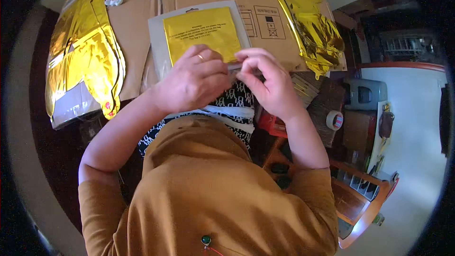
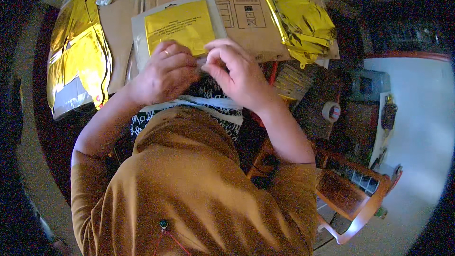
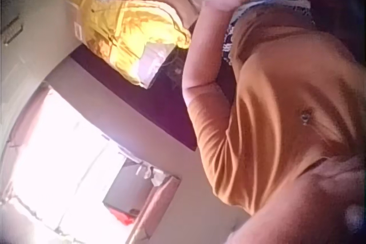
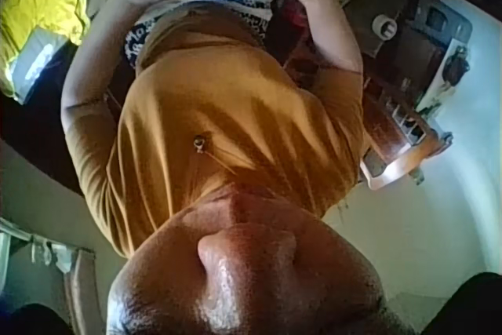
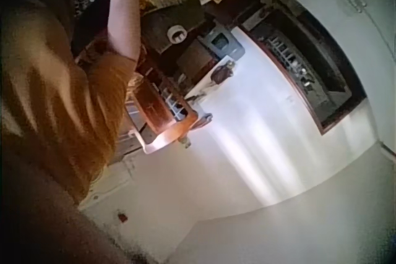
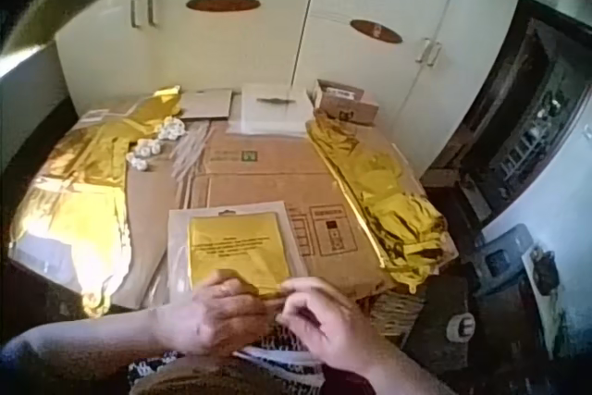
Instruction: Folding and organizing gold foil balloons on a table.
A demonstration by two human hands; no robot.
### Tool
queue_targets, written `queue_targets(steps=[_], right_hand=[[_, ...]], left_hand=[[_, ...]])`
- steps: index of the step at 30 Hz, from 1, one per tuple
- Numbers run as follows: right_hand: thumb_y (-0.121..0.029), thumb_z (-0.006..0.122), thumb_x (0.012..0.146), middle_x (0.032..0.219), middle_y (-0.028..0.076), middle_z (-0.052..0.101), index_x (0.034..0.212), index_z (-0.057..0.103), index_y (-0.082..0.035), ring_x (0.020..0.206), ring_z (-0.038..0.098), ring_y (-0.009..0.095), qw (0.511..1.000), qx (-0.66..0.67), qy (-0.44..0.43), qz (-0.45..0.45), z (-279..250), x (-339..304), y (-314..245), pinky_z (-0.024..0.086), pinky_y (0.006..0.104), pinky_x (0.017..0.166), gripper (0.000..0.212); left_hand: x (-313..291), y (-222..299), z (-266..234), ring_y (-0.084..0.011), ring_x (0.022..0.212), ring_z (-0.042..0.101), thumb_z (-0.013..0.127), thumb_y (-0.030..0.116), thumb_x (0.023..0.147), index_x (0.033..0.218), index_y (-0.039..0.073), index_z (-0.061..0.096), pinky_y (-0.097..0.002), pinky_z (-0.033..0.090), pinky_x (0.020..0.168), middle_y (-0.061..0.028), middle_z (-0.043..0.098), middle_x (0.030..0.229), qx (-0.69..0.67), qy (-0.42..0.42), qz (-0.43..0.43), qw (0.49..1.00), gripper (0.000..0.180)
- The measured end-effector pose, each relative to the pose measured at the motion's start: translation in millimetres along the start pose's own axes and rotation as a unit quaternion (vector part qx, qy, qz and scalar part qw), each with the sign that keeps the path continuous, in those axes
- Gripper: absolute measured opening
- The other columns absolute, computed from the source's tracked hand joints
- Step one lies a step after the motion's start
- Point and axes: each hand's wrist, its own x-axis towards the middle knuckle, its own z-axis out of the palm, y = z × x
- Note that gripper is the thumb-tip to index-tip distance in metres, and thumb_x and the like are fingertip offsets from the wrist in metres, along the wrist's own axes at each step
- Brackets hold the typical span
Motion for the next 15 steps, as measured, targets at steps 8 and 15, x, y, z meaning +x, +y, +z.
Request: queue_targets(steps=[8,15], right_hand=[[-0.015,0.070,0.088,0.109,0.010,0.072,0.091,0.060,-0.005,0.104,0.066,0.031,0.983,-0.165,-0.067,-0.035,5.2,3.3,18.2,0.047,0.0444,0.098,0.014],[-0.013,0.079,0.078,0.122,0.012,0.067,0.109,0.065,-0.006,0.118,0.061,0.031,0.979,-0.161,-0.094,-0.085,-12.2,-0.7,18.6,0.042,0.0467,0.108,0.034]], left_hand=[[-122.6,35.7,-98.9,-0.0174,0.086,0.065,0.060,0.019,0.096,0.089,-0.003,0.067,-0.0355,0.053,0.070,-0.0128,0.069,0.089,-0.437,-0.265,-0.499,0.700,0.025],[-269.6,64.5,-74.9,-0.0386,0.098,0.068,0.073,0.044,0.083,0.085,-0.002,0.072,-0.0442,0.055,0.085,-0.0198,0.072,0.090,0.006,-0.321,-0.640,0.698,0.047]])
